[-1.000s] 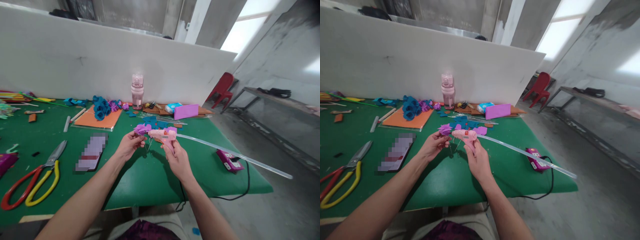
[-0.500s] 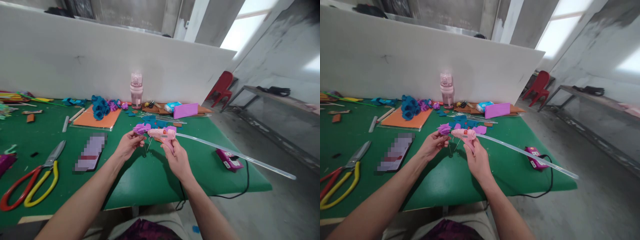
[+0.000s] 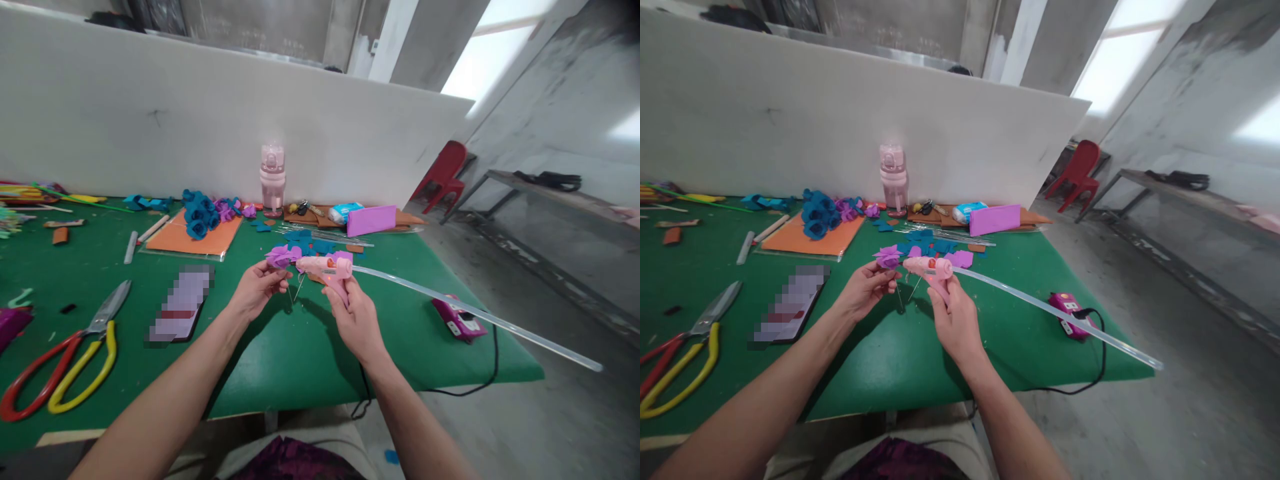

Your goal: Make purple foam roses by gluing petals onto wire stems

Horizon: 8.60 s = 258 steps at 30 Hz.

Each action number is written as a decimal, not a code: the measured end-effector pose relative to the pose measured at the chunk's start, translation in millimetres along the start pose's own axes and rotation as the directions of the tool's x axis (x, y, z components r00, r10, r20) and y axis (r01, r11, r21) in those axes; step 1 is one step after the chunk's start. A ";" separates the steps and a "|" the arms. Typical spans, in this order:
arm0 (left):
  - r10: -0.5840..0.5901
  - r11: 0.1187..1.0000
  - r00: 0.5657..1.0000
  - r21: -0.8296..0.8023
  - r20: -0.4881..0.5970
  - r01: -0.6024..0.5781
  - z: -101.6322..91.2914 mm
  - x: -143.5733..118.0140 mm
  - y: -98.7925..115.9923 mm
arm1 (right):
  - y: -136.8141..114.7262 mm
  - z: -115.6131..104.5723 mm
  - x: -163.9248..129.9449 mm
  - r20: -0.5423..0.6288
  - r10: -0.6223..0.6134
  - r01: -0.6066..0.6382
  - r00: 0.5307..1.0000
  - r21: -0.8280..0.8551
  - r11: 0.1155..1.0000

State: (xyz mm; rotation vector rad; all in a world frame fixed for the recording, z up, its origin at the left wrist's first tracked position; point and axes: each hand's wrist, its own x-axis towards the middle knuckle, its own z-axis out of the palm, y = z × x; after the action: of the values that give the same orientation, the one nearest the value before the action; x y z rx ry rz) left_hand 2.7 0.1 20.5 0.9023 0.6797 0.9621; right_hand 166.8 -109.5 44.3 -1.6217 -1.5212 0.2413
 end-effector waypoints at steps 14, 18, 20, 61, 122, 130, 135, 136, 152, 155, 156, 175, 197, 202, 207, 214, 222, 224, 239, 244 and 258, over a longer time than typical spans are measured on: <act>-0.010 1.000 1.000 -0.027 -0.026 0.009 -0.7 0.8 -0.6 | -0.8 -3.8 0.5 0.133 0.256 -0.288 0.958 0.435 0.853; -0.018 0.998 1.000 -0.065 -0.012 0.017 -2.2 1.1 -0.7 | 10.6 -6.1 3.1 0.275 0.357 -0.439 0.893 0.712 0.548; -0.017 0.997 1.000 -0.076 -0.005 0.016 -2.3 0.8 -0.6 | 19.6 -9.4 3.2 0.336 0.375 -0.484 0.864 0.760 0.434; 0.016 1.000 1.000 0.015 0.010 -0.016 4.4 -3.2 0.2 | -0.7 5.5 -3.0 0.269 0.300 -0.397 0.915 0.728 0.559; 0.090 0.994 0.993 0.071 -0.081 -0.084 6.7 -3.3 2.0 | 98.3 -40.8 1.4 0.265 0.556 -0.598 0.788 0.544 0.589; 0.092 0.994 0.993 0.070 -0.079 -0.086 4.9 -2.5 2.4 | 104.7 -30.1 3.6 0.124 0.456 -0.472 0.881 0.288 0.833; 0.094 0.993 0.993 0.078 -0.078 -0.087 4.4 -3.0 2.9 | 109.1 -21.6 3.3 0.033 0.347 -0.348 0.937 0.017 0.937; 0.094 0.993 0.993 0.080 -0.077 -0.088 4.6 -3.1 3.0 | 110.1 -20.4 3.0 0.028 0.325 -0.323 0.945 -0.055 0.945; 0.197 0.978 0.976 0.089 -0.097 -0.188 5.2 -2.8 1.1 | -3.8 54.7 49.1 0.309 0.177 -0.343 0.935 0.653 0.675; 0.236 0.971 0.961 0.072 -0.143 -0.227 2.4 -1.6 8.9 | -14.9 89.5 63.3 0.476 0.111 -0.483 0.872 0.805 0.344; 0.244 0.969 0.957 0.072 -0.156 -0.235 1.2 -1.1 11.1 | -14.9 96.8 65.2 0.468 0.099 -0.476 0.878 0.832 0.285; 0.209 0.892 0.971 0.429 -0.116 -0.141 11.5 -5.9 22.0 | 0.5 91.9 64.6 0.319 0.126 -0.326 0.939 0.945 0.037; -0.095 0.954 0.982 0.268 -0.164 0.137 24.5 0.2 50.1 | 0.4 84.4 64.8 0.321 0.140 -0.325 0.937 0.946 0.006; -0.086 0.950 0.979 0.279 -0.186 0.137 25.3 1.1 48.7 | 0.7 87.1 65.4 0.300 0.149 -0.309 0.942 0.951 0.035; -0.065 0.950 0.976 0.288 -0.207 0.125 23.9 1.8 48.0 | 1.5 89.5 66.1 0.297 0.152 -0.309 0.943 0.949 0.067; -0.074 0.939 0.973 0.312 -0.219 0.141 22.5 4.0 47.5 | 2.9 91.5 65.8 0.271 0.149 -0.288 0.951 0.951 0.108; -0.029 0.929 0.977 0.354 -0.212 0.104 22.2 3.8 46.6 | 5.0 93.5 67.2 0.237 0.160 -0.261 0.958 0.952 0.158; -0.022 0.931 0.977 0.352 -0.213 0.098 23.0 3.3 46.4 | 5.1 93.3 67.3 0.232 0.162 -0.258 0.959 0.952 0.166; -0.035 0.937 0.964 0.326 -0.265 0.124 26.7 4.1 43.7 | 4.0 92.6 66.7 0.193 0.152 -0.221 0.969 0.956 0.192; -0.010 0.936 0.968 0.337 -0.252 0.098 25.8 3.4 43.4 | 2.9 91.4 66.4 0.193 0.158 -0.223 0.968 0.954 0.201; 0.017 0.933 0.964 0.352 -0.264 0.080 26.8 3.6 40.9 | 3.1 90.3 65.5 0.191 0.152 -0.218 0.970 0.956 0.194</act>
State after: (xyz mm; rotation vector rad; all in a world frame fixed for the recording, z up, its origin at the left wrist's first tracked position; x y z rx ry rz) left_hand 10.1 5.8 68.7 1.0903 1.1223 0.9537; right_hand 124.6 -10.6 14.9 -0.6683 -0.7642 1.1643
